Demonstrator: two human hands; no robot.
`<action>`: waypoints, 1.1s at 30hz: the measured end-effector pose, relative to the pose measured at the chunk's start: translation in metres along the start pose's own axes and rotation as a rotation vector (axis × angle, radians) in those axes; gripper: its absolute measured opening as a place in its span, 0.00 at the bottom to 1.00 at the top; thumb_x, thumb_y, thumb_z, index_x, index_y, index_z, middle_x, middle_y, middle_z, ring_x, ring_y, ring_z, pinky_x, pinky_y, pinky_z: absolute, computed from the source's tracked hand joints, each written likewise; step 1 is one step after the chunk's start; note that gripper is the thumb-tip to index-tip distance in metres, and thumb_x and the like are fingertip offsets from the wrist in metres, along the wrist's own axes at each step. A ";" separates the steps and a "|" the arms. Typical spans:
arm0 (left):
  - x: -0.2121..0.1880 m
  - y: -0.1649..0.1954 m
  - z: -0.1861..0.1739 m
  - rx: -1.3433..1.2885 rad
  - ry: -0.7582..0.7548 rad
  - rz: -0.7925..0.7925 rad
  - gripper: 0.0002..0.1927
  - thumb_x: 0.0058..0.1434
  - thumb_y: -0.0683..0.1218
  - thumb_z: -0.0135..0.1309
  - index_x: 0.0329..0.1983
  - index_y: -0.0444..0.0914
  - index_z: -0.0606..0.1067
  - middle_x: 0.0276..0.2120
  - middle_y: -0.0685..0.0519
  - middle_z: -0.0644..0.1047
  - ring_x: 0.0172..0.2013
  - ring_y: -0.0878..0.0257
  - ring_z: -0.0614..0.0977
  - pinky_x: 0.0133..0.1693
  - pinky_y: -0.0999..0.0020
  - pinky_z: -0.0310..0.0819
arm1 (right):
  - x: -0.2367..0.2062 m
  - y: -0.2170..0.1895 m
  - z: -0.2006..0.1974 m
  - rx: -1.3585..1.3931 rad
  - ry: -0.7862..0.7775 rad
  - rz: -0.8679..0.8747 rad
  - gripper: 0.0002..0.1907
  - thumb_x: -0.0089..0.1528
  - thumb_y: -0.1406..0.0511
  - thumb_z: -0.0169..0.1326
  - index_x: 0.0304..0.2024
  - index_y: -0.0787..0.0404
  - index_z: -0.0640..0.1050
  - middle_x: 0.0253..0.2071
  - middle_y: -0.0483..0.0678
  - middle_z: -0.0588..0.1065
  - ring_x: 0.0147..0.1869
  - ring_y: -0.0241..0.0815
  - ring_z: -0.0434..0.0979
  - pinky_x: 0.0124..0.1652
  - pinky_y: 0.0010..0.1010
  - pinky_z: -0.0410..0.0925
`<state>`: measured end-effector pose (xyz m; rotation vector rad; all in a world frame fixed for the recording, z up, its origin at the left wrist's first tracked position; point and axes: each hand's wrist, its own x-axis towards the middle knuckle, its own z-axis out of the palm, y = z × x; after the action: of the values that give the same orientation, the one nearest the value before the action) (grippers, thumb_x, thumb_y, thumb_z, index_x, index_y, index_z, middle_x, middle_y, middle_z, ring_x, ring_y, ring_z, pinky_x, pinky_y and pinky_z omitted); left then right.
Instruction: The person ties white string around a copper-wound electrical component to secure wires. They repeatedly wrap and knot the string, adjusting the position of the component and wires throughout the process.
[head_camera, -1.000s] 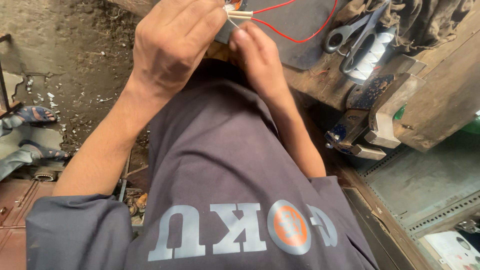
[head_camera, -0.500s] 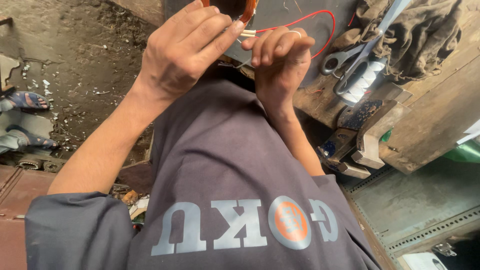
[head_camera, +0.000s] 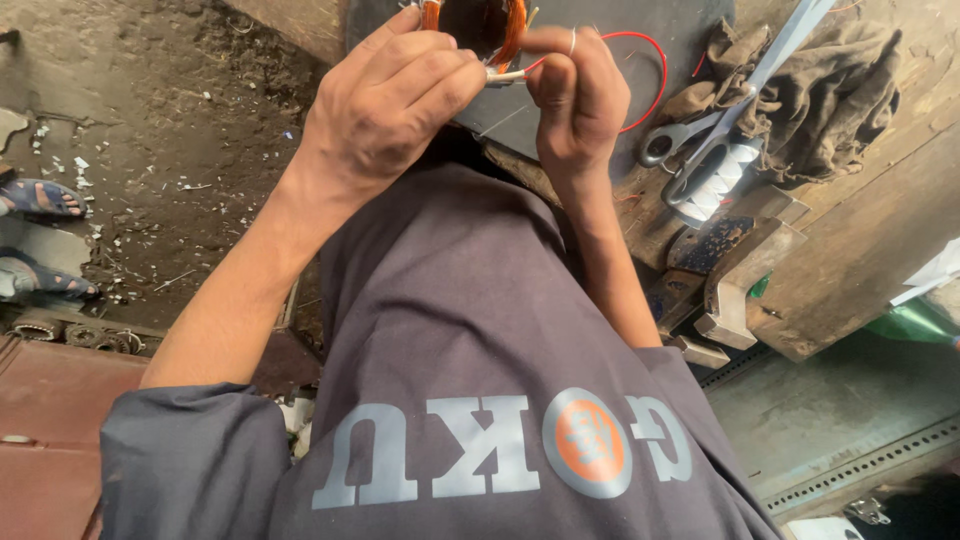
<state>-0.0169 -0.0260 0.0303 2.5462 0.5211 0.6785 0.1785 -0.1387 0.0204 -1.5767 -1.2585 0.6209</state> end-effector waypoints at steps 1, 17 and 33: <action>0.000 0.001 -0.001 -0.030 0.010 0.004 0.13 0.69 0.38 0.59 0.55 0.40 0.75 0.48 0.57 0.78 0.55 0.62 0.79 0.64 0.62 0.78 | -0.001 -0.007 -0.005 -0.077 -0.072 -0.054 0.18 0.83 0.58 0.39 0.50 0.66 0.73 0.39 0.46 0.72 0.33 0.36 0.65 0.35 0.26 0.61; -0.001 0.001 -0.001 0.011 0.075 0.064 0.09 0.69 0.39 0.55 0.51 0.39 0.79 0.46 0.59 0.79 0.51 0.65 0.80 0.59 0.69 0.77 | -0.007 -0.052 -0.003 -0.129 -0.358 0.289 0.07 0.74 0.69 0.50 0.41 0.66 0.73 0.35 0.53 0.73 0.37 0.52 0.75 0.41 0.39 0.69; 0.009 0.002 -0.006 0.081 0.149 0.096 0.07 0.63 0.41 0.58 0.45 0.42 0.80 0.41 0.60 0.78 0.48 0.66 0.81 0.56 0.68 0.81 | -0.001 -0.024 -0.020 -0.500 -0.199 -0.116 0.13 0.66 0.68 0.69 0.35 0.64 0.75 0.31 0.48 0.71 0.33 0.46 0.70 0.35 0.37 0.64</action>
<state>-0.0128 -0.0215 0.0389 2.6237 0.4867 0.9045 0.1851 -0.1475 0.0493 -1.8588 -1.7397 0.4125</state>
